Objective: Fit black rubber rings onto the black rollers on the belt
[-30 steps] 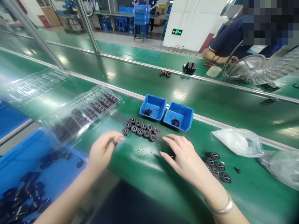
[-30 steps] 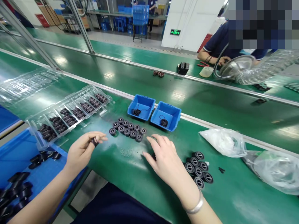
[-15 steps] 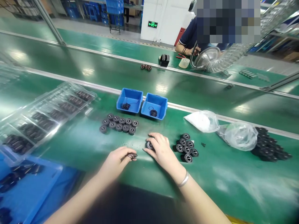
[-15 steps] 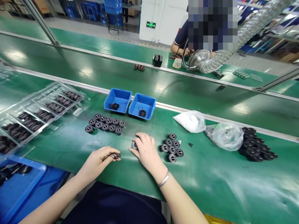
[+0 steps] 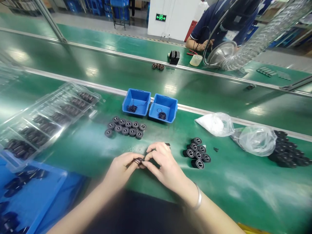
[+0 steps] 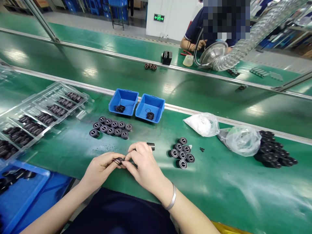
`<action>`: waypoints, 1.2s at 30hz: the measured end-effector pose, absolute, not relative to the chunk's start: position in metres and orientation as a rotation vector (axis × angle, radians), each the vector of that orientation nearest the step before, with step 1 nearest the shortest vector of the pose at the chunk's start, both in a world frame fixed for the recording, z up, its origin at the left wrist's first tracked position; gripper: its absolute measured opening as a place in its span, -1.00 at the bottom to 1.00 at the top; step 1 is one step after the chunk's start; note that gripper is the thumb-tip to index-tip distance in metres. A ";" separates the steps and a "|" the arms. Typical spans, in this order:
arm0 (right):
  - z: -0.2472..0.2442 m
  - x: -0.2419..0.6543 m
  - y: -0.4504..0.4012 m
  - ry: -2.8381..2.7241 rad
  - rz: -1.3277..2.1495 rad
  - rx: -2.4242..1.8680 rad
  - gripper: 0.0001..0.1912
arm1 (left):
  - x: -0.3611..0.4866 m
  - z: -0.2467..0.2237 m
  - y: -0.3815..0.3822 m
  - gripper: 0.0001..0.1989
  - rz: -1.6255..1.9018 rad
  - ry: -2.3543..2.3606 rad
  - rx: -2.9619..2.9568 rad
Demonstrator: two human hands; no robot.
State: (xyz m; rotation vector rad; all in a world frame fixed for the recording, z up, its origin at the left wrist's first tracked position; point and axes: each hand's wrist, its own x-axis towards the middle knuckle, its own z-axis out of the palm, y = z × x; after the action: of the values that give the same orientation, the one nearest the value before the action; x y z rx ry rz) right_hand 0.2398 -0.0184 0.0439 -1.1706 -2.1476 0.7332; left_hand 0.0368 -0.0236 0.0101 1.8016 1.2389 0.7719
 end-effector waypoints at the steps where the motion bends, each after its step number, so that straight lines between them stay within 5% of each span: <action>1: 0.042 0.240 -0.018 -2.091 0.809 -1.162 -0.93 | 0.037 0.010 -0.024 -0.81 0.781 1.226 1.800; 8: 0.028 0.252 -0.012 -1.704 1.172 -1.257 -0.82 | 0.036 0.005 -0.025 -0.78 0.810 1.189 1.755; 25: 0.010 0.252 -0.007 -1.675 1.032 -1.410 -0.80 | 0.042 -0.009 -0.027 -0.73 0.840 0.737 2.807; 29: 0.004 0.251 -0.010 -1.495 1.340 -1.426 -0.86 | 0.041 -0.009 -0.025 -0.71 0.743 0.677 2.904; 36: -0.001 0.247 -0.010 -1.079 1.804 -1.230 -0.64 | 0.038 -0.004 -0.023 -0.65 0.650 0.650 2.929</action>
State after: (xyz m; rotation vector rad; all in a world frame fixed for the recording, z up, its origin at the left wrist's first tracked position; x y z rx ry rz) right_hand 0.2466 -0.0102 -0.0013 -1.2299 -1.0794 1.8035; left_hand 0.0377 -0.0231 -0.0044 2.9291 0.6505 0.6505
